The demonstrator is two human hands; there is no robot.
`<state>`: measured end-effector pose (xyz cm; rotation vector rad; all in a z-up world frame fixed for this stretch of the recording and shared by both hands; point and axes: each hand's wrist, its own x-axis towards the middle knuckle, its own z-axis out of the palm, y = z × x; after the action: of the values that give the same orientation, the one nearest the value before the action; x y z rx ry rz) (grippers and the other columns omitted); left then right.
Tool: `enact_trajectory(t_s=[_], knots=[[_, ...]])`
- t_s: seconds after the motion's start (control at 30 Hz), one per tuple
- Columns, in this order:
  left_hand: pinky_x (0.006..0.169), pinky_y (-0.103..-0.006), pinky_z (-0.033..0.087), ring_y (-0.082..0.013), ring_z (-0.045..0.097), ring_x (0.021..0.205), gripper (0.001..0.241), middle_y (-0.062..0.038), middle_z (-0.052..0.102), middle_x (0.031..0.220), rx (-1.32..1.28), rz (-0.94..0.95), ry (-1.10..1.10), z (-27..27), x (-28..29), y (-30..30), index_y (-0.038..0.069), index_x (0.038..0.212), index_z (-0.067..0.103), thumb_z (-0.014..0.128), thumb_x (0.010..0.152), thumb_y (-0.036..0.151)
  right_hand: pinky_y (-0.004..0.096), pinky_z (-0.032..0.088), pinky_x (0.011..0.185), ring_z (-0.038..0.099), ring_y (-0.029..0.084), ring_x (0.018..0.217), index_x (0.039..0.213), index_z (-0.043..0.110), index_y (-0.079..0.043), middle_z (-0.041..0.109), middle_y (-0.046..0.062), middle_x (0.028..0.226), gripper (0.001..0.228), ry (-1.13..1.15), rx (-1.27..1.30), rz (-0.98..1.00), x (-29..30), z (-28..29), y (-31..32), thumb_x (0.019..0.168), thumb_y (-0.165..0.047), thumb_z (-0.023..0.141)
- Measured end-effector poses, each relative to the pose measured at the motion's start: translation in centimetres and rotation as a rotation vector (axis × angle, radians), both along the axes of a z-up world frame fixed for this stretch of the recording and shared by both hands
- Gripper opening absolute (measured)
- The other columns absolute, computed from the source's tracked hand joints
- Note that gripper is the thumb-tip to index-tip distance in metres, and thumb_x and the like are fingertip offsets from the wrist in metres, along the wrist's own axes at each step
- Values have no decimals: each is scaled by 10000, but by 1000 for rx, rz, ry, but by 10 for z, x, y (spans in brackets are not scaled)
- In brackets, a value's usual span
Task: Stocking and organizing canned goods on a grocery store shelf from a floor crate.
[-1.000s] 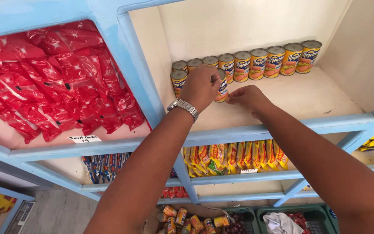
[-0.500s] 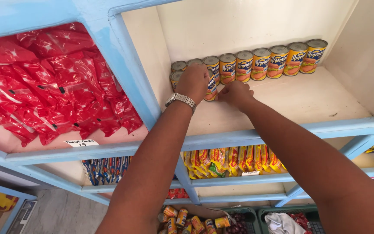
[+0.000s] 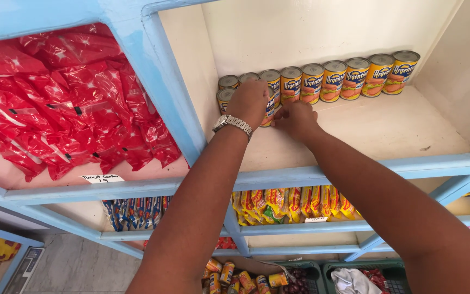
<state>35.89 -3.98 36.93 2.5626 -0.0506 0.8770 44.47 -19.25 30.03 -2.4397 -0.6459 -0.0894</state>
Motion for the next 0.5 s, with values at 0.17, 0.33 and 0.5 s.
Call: enact_trajectory(t_s=[0.17,0.33,0.5], knots=[[804,-496,532,-375,663,951,211,-190,664,1004,129,69,-23,-10,14,13,58,937,688,527,962,192,465,477,901,649,190,1028,997,808,-236,729,-22,1019,232,-72,31,152,-2,0,2,787,-333,820],[828,-489,541,-380,672,965,259,-206,671,1015,177,89,-54,-9,16,13,39,953,702,505,990,203,527,392,1050,530,277,1241,1172,762,-282,646,33,1222,319,-34,-62,186,-5,1,-2,861,-350,771],[825,-470,552,-365,678,978,278,-195,678,1073,142,140,-26,-2,4,9,43,982,709,481,991,202,570,315,1102,398,294,1357,1311,683,-352,533,15,1382,411,-51,-160,269,-5,-3,-3,900,-366,684]])
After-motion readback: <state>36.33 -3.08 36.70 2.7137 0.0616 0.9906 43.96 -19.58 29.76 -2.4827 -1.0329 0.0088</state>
